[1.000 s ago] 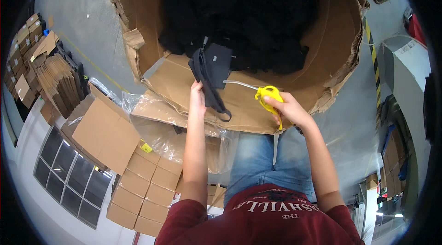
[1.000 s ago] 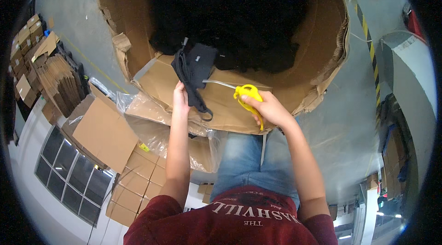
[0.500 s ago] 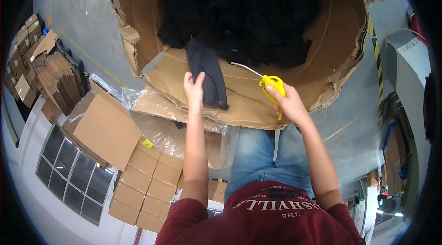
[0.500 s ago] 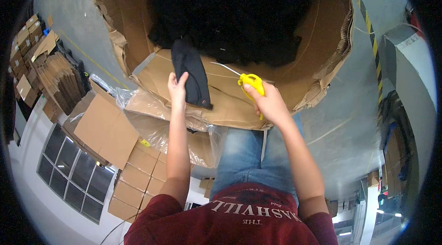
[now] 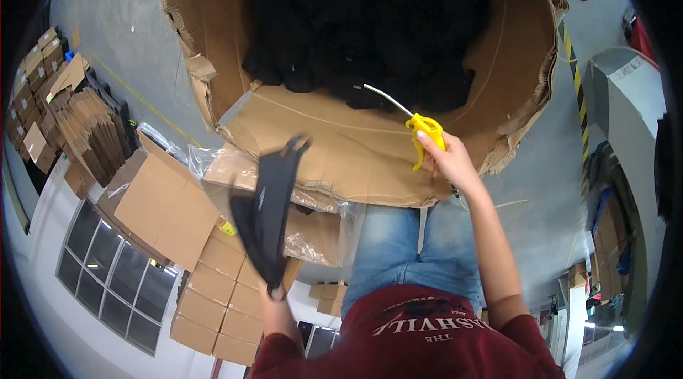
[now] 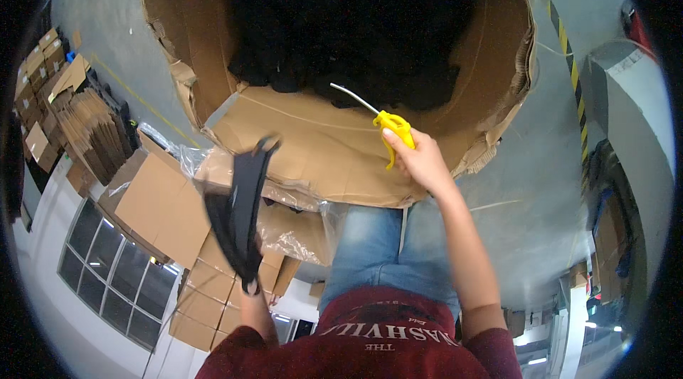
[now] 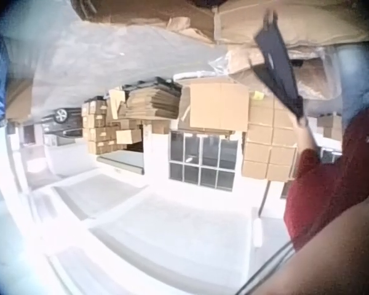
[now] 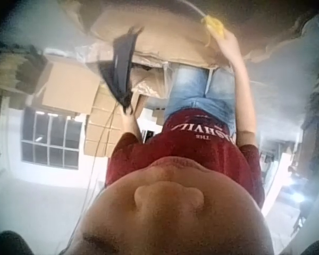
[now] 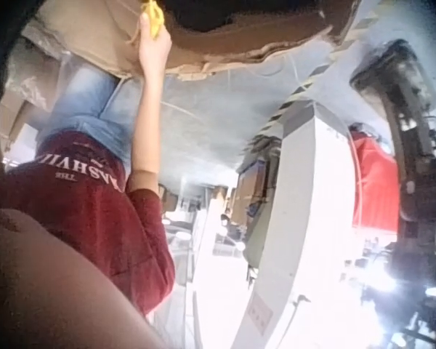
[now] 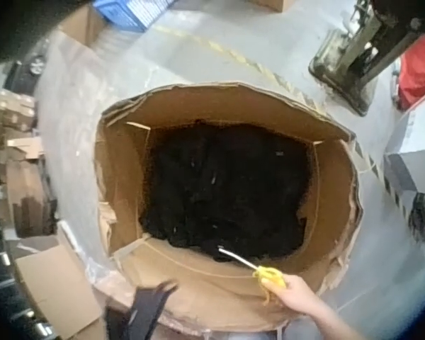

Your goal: The recorder is picking up black fabric pieces from one cardboard bin and placing them into another cardboard bin using a yellow air nozzle to separate or clean them.

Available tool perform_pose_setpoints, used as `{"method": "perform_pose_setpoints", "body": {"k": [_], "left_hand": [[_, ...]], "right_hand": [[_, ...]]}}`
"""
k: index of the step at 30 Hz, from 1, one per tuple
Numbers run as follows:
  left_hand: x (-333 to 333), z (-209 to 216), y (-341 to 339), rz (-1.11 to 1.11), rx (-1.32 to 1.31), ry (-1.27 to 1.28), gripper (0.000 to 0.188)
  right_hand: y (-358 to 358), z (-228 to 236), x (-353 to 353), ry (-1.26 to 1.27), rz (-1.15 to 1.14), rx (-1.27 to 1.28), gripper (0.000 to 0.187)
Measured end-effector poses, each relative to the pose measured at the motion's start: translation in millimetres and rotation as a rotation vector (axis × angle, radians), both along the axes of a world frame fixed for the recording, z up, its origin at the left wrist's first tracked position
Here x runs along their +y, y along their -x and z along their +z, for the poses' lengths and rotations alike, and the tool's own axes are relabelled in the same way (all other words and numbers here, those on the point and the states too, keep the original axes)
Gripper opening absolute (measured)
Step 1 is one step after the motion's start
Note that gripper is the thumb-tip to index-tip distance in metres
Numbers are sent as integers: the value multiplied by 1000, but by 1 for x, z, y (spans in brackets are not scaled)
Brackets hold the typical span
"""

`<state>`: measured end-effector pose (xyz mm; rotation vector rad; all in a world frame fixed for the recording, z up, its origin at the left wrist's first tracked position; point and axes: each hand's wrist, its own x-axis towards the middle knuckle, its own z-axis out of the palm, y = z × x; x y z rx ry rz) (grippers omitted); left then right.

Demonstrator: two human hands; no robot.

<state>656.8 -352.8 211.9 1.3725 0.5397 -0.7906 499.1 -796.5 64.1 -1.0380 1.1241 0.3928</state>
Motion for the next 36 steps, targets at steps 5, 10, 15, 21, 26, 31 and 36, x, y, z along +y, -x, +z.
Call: {"method": "perform_pose_setpoints", "body": {"k": [5,10,15,21,26,31,36], "left_hand": [[50,90,2,-133,369,-866,41],[-97,27,-6,-756,11,-1299,41],[-273,-141,-9,-966,-34,-344,23],[-254,-396,-41,-2191,-1053,-863,74],[-286,-434,-41,-2372,-711,-639,64],[-254,-380,-63,-1732,-752,-682,45],[-278,-282,-82,-847,-459,-428,40]], "right_hand": [[4,6,-13,-277,-80,77,37],[20,-11,-11,-327,-135,84,36],[50,-28,-16,-378,-218,147,41],[43,-27,-13,-370,-330,175,41],[59,-25,-13,-385,-362,188,41],[48,-21,0,-324,-362,59,38],[33,4,22,-190,-221,115,30]]}}
